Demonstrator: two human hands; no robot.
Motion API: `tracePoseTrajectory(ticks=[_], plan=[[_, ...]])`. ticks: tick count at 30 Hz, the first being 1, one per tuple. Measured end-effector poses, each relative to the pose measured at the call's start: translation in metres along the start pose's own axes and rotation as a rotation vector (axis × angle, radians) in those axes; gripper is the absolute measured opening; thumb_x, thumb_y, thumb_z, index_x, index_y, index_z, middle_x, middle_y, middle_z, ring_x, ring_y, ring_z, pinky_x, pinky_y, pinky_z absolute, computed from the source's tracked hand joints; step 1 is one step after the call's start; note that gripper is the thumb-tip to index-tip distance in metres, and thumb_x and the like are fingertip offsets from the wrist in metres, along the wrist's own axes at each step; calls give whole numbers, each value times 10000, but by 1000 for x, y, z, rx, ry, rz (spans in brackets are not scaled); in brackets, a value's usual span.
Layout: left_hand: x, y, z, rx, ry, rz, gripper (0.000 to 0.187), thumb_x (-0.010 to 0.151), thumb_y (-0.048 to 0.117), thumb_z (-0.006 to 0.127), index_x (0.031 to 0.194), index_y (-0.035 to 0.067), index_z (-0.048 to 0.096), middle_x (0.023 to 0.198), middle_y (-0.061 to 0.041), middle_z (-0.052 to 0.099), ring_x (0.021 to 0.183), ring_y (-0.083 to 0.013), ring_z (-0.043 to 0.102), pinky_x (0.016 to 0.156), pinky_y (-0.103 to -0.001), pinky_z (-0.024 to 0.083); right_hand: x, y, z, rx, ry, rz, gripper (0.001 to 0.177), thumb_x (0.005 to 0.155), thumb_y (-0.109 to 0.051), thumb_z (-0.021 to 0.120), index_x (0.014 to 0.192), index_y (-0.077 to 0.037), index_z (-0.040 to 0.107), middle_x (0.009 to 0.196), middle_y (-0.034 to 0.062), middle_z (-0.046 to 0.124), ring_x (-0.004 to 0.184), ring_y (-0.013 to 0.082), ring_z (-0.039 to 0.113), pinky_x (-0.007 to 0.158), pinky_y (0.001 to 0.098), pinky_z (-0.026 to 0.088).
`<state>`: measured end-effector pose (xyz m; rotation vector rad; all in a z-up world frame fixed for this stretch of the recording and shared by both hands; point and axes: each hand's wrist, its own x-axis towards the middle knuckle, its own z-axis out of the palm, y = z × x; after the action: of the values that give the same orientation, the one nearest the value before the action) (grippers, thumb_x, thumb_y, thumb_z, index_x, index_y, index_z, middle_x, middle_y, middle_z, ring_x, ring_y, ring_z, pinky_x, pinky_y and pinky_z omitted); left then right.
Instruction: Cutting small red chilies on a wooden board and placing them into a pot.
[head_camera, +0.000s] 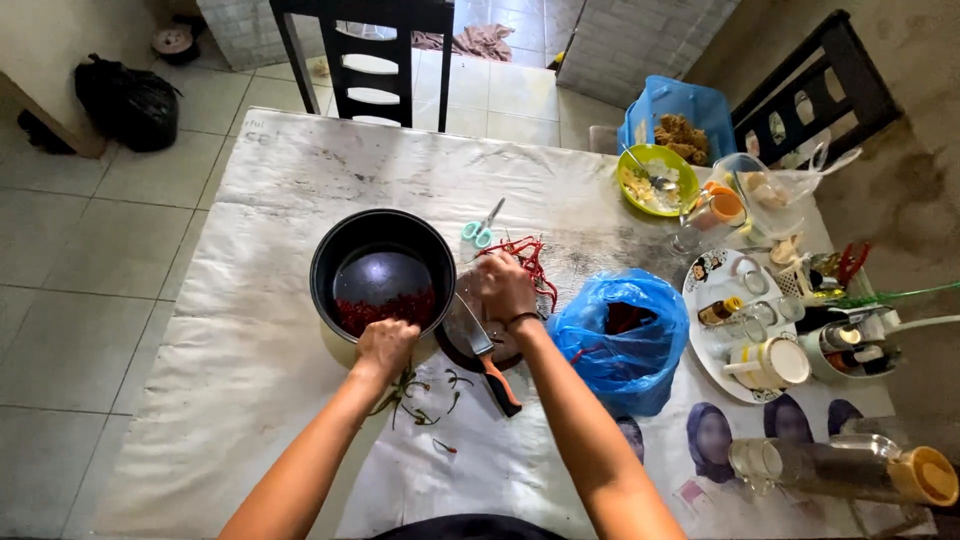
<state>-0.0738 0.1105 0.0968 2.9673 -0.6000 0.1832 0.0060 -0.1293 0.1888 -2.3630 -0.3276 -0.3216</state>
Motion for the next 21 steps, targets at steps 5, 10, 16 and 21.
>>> tracePoseTrajectory(ticks=[5,10,16,21], plan=[[0,5,-9,37,-53,-11,83,787,107,657,794,145,730,827,-85,753,824,-265,755,701,-404,616,-22,85,27,-124,-271,142,196,815,-186,729,1006,-143,726,992,145,699,917,360,706,809,469,573],[0,9,-15,26,-56,11,101,721,98,665,789,138,729,813,-84,746,819,-275,751,684,-412,614,-40,89,35,-125,-185,156,151,851,-223,711,975,-138,715,1003,163,690,952,393,686,816,491,555],[2,8,-15,38,-33,-2,70,758,145,664,790,145,726,809,-86,745,800,-271,753,675,-414,614,-34,114,41,-189,-257,164,83,840,-151,628,863,-126,704,974,142,719,948,361,708,838,471,575],[0,4,-2,11,2,-7,97,790,135,639,759,144,731,793,-89,742,788,-278,756,665,-423,615,-17,70,15,-26,-133,59,168,743,-213,766,838,-94,695,859,134,707,811,309,706,719,442,570]])
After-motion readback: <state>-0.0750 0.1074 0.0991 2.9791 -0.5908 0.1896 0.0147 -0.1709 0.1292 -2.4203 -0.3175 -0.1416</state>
